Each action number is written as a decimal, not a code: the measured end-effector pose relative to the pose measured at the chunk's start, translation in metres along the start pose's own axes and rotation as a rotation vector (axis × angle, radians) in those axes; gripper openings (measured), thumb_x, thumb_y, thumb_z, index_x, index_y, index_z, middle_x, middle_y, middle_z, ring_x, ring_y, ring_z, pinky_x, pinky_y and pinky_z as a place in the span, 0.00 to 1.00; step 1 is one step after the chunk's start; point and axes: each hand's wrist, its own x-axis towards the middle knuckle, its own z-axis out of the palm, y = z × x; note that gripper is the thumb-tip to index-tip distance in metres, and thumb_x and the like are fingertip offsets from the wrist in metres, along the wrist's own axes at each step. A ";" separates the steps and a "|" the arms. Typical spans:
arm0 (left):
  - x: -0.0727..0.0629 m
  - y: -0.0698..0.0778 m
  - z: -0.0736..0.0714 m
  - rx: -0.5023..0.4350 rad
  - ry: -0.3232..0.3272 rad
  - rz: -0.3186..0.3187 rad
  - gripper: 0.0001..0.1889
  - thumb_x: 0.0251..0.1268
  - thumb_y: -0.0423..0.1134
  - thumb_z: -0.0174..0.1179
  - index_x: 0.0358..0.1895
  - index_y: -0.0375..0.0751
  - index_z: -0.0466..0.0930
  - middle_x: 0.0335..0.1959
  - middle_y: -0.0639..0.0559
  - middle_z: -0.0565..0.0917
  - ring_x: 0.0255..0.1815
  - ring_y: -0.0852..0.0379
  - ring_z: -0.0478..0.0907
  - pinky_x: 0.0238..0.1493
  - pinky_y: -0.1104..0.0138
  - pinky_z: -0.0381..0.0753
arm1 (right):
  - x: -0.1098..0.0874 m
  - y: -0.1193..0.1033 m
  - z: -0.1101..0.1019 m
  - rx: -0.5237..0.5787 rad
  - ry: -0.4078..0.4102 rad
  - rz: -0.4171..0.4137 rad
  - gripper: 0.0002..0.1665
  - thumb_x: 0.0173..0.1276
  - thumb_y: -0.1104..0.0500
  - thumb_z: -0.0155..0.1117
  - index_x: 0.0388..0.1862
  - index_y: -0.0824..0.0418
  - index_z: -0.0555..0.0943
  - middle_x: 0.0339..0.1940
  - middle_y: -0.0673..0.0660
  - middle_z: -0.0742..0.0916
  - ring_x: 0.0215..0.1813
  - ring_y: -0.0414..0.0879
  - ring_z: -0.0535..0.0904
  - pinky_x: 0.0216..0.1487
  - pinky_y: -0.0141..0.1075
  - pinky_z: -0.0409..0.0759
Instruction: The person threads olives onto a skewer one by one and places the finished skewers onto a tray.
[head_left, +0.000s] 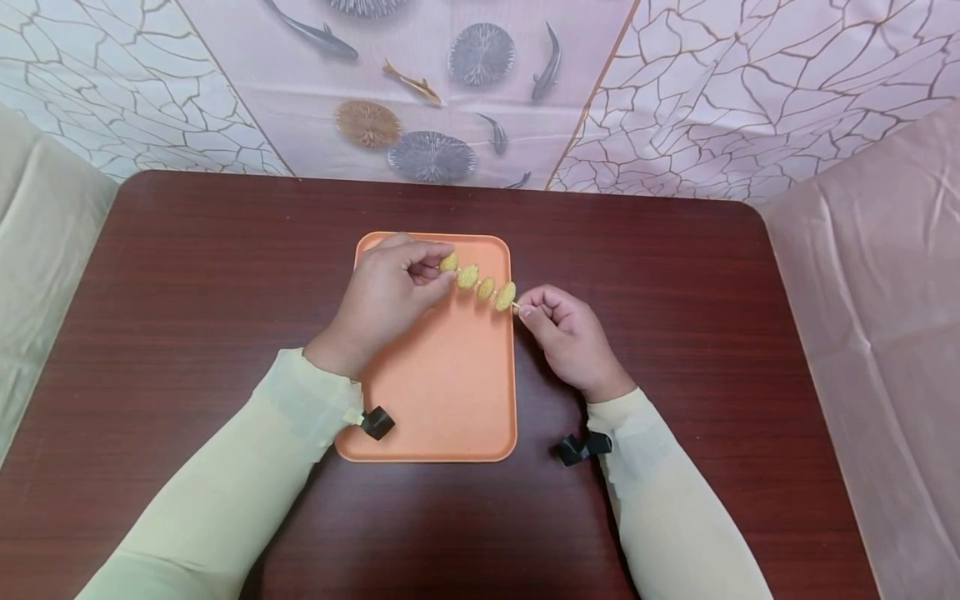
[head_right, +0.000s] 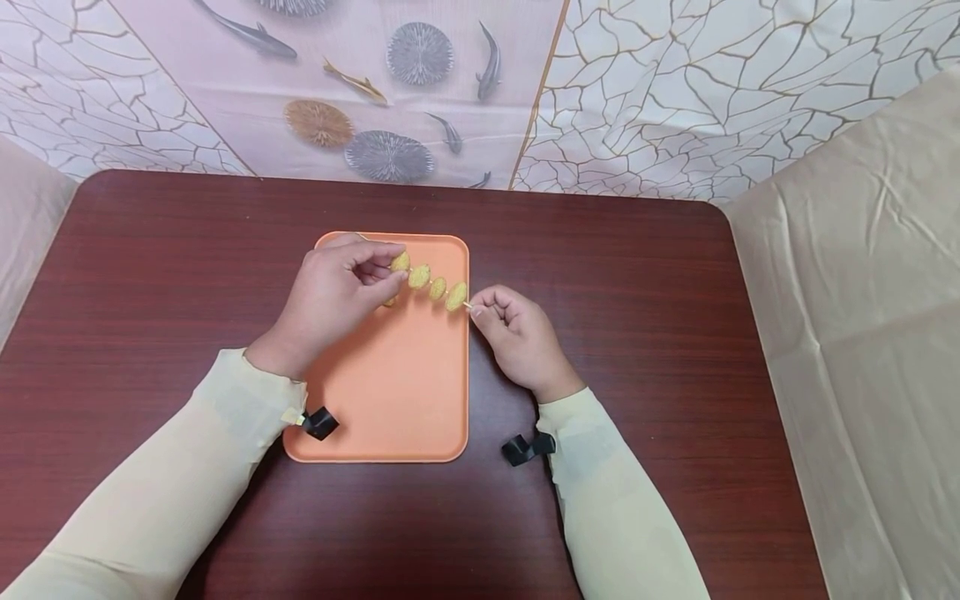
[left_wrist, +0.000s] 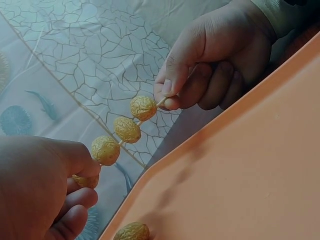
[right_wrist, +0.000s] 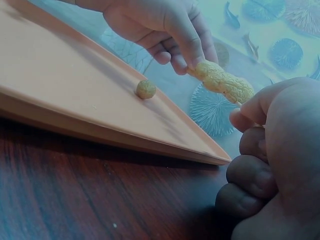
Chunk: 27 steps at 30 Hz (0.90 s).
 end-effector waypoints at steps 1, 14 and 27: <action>0.000 0.000 0.000 -0.001 -0.004 -0.001 0.16 0.70 0.34 0.79 0.58 0.38 0.95 0.45 0.47 0.92 0.43 0.54 0.91 0.48 0.63 0.94 | 0.000 0.000 0.000 0.004 0.001 -0.003 0.12 0.87 0.60 0.64 0.49 0.69 0.86 0.42 0.67 0.90 0.42 0.49 0.82 0.45 0.28 0.79; 0.003 0.002 -0.018 -0.055 -0.147 -0.062 0.22 0.76 0.42 0.72 0.70 0.46 0.87 0.56 0.48 0.89 0.53 0.52 0.91 0.60 0.55 0.91 | 0.001 0.004 -0.001 0.043 0.023 -0.012 0.14 0.88 0.58 0.64 0.50 0.70 0.84 0.19 0.49 0.74 0.20 0.41 0.66 0.21 0.32 0.63; -0.004 -0.004 -0.021 0.376 -0.313 -0.164 0.37 0.65 0.60 0.78 0.64 0.36 0.80 0.50 0.44 0.83 0.49 0.44 0.80 0.57 0.51 0.85 | 0.002 0.003 -0.001 0.056 0.035 -0.005 0.12 0.88 0.58 0.64 0.50 0.68 0.85 0.19 0.50 0.74 0.19 0.42 0.66 0.20 0.32 0.63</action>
